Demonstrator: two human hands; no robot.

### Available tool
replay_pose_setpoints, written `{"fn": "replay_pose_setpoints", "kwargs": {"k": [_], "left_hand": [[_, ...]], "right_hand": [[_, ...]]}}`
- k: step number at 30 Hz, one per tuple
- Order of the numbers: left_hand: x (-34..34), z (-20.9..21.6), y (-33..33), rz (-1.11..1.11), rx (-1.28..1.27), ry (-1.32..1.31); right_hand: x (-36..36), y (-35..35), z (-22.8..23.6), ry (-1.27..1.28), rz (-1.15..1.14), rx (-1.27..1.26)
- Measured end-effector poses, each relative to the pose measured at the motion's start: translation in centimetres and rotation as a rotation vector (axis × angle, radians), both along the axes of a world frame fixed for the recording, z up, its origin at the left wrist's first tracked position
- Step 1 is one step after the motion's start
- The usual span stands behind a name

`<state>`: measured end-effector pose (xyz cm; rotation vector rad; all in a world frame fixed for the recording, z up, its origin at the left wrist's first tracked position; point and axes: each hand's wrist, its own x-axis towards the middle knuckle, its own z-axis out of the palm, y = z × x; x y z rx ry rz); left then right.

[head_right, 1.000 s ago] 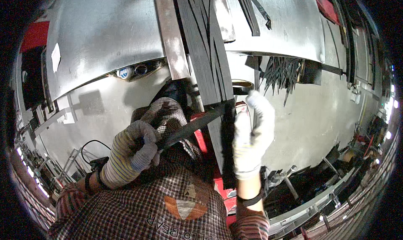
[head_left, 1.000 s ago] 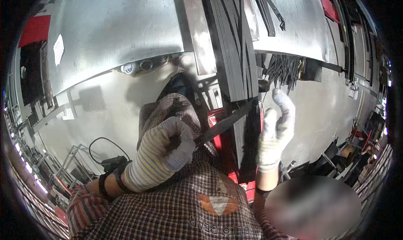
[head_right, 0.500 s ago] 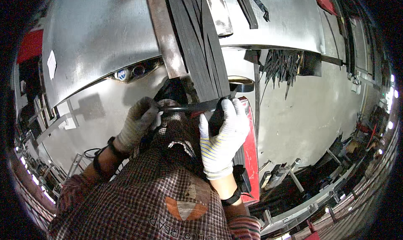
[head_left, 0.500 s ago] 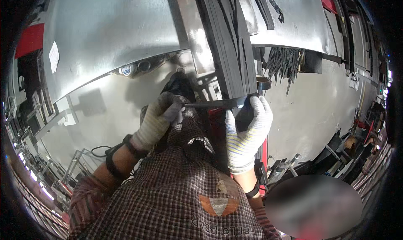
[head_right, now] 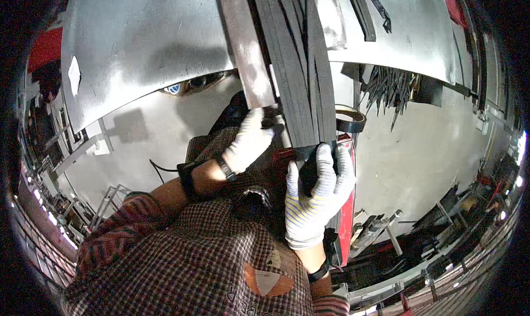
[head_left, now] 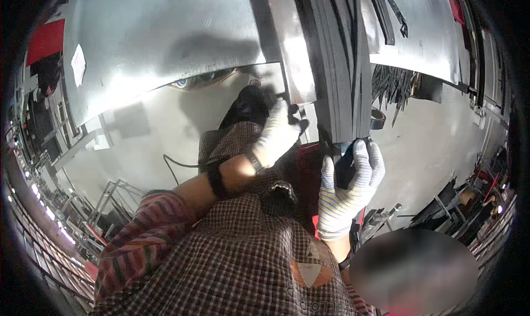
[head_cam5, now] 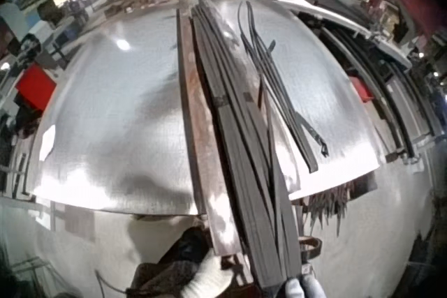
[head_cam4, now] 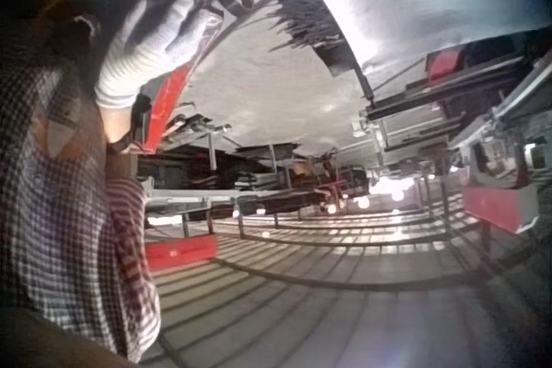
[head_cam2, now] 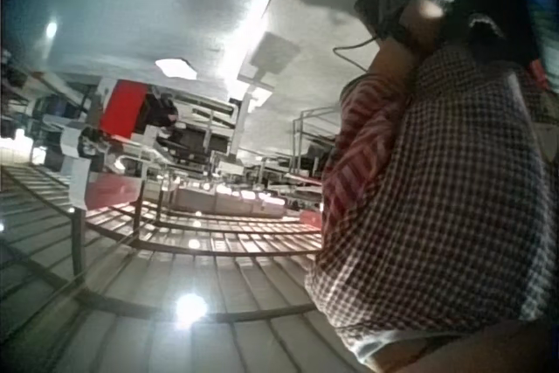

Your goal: Assembling components for automotive wiper blades by inserting rubber strips into metal frames and securing them.

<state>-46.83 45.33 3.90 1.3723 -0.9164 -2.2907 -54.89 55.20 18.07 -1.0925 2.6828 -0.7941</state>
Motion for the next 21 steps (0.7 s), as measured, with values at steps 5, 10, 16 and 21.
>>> {"fn": "replay_pose_setpoints", "kwargs": {"k": [5, 10, 16, 21], "left_hand": [[2.5, 12.0, -6.9, -0.649, -1.334, 0.259], [-7.3, 11.7, -8.3, -1.021, -1.912, 0.394], [-9.2, 10.6, -10.7, -1.238, -1.891, 0.564], [-10.9, 11.9, -10.0, -1.381, -1.895, 0.491]], "right_hand": [[-0.5, 0.0, -0.4, 0.053, 0.017, -0.011], [-1.0, 1.4, -0.8, -0.052, 0.018, -0.031], [-9.3, 1.6, 4.2, -0.234, 0.067, -0.200], [-18.2, -0.3, -1.9, -0.209, 0.578, -0.016]]}}
